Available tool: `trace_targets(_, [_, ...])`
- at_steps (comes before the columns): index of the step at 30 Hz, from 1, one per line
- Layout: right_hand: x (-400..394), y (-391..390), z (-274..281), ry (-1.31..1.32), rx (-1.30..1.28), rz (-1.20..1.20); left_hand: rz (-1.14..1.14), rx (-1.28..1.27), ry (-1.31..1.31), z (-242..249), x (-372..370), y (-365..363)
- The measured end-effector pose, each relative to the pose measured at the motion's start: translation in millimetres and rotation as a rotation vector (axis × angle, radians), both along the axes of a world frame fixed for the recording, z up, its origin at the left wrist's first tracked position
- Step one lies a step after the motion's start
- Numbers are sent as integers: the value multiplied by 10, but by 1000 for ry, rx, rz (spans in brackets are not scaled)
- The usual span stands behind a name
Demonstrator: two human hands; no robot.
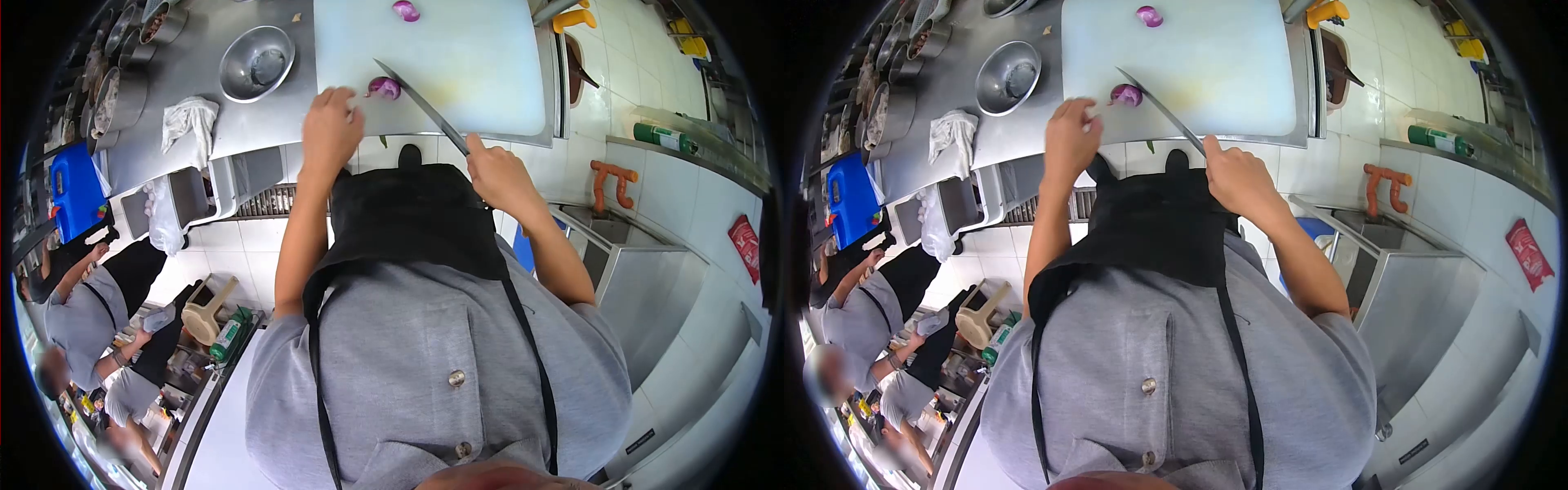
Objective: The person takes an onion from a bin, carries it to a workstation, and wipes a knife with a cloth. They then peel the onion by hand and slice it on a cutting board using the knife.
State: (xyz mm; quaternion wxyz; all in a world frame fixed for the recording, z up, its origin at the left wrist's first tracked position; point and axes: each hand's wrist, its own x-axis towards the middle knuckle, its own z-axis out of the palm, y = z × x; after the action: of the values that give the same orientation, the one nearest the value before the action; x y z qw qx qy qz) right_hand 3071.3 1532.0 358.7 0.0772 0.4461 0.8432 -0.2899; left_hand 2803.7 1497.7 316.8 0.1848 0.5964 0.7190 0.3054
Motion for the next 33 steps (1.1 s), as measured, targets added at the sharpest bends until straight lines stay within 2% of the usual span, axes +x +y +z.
trace_targets(2, [19, -13, 0, -35, 14, -2, -10, -259, 170, 69, -196, -261])
trace_targets(3, [16, -31, -18, -9, 8, -19, -12, -258, 169, 53, -253, -347])
trace_targets(5, [1, -91, -40, 15, -6, -39, 52, 40, 344, -24, -316, -522])
trace_targets(6, [-15, -93, -53, 24, -23, -48, 51, 38, 343, -5, -306, -467])
trace_targets(8, [-55, -100, -63, 30, -39, -53, -17, 87, 68, 58, -221, -159])
trace_targets(10, [-98, -114, -41, 24, -35, -80, -172, 339, 48, 30, -76, 175])
trace_targets(11, [-98, -131, -25, 21, -34, -78, -170, 340, 45, -39, -54, 254])
trace_targets(13, [-101, -148, 9, 42, -25, -89, -320, 124, -20, -91, -6, 356])
trace_targets(14, [-100, -152, 16, 42, -22, -92, -323, 126, -19, -121, 44, 341])
trace_targets(16, [-66, -209, 11, -35, -5, -105, -212, -76, -10, -71, 191, 241])
trace_targets(17, [-60, -232, -4, -40, -14, -117, -224, -85, -15, -92, 212, 226])
trace_targets(20, [-55, -247, -1, -50, 18, -100, -168, 69, -79, -133, 240, 224])
trace_targets(21, [-48, -264, 27, -54, 39, -91, -227, 139, -91, -133, 226, 246])
trace_targets(25, [-65, -348, 184, -65, 59, -92, -284, 89, -78, -131, 221, 288])
trace_targets(33, [-99, -334, -207, -27, 54, -41, -273, 126, -39, -155, 219, 292])
